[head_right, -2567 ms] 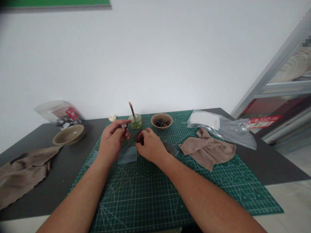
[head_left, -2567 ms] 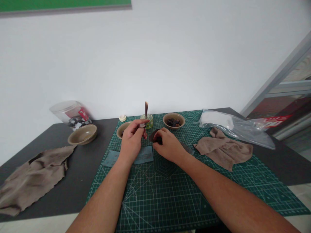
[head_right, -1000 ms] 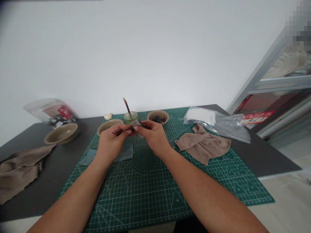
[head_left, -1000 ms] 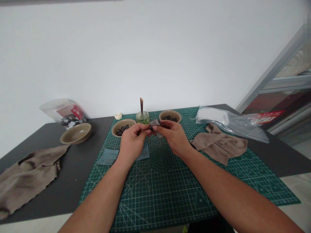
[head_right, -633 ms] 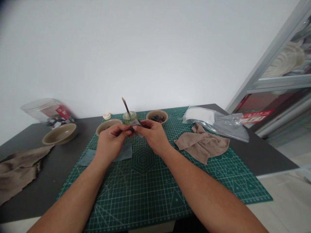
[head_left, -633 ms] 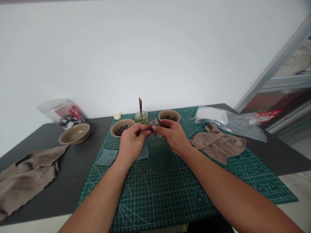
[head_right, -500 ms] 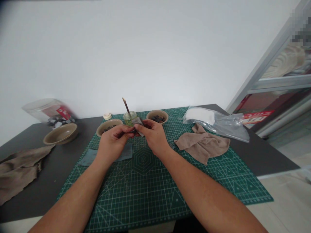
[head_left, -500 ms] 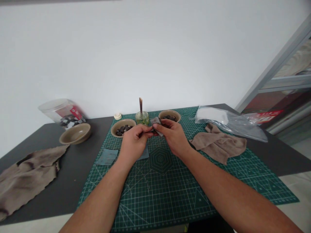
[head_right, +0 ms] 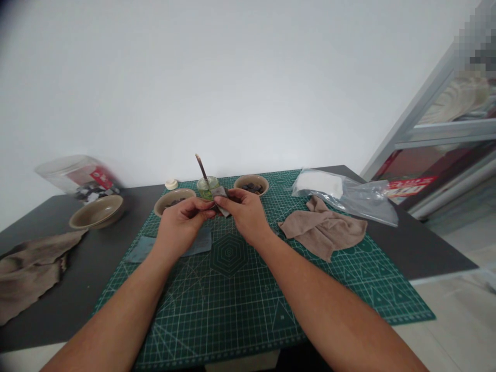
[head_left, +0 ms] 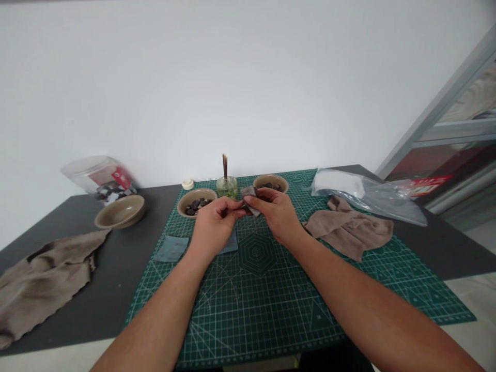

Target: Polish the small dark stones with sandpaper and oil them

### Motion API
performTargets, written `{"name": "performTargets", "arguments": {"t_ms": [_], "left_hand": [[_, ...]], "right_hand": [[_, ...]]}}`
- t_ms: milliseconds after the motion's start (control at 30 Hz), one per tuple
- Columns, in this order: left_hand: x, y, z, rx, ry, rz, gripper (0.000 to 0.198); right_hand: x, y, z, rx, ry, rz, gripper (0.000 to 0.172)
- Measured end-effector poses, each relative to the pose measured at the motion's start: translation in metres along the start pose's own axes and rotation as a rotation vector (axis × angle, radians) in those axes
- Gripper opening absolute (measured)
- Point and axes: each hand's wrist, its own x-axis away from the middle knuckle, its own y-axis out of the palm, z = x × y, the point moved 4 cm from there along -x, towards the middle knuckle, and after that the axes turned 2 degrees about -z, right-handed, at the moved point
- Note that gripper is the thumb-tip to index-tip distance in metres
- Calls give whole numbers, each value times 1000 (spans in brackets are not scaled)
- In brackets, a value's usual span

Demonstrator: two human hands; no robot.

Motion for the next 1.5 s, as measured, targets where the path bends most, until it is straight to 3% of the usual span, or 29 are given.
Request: {"name": "performTargets", "arguments": {"t_ms": [400,767,1000,1167,1333,1400,1500], "left_hand": [[2,-2,-2,-44,61,55,8],[4,-3,2,-98,180,130,8],[4,-6,3,-90,128,149,8],[3,-5,0,-106,76,89,9],[1,-16,-1,-42,75,262,13],[-1,-19,-3,61,38,279,13],[-3,-15,-3,174,13,209,17]], "right_hand": [[8,-1,-10,220,-116,18,15],[12,1,-13,242,-174,104,14],[12,-2,-13,333,-197,127,13],[12,-2,-14,334,-203,134,14],[10,-4,-14,413,-191,93,12],[8,-6,-12,343,-188,103,18],[5,-7,-9,219,-192,109,32]]}}
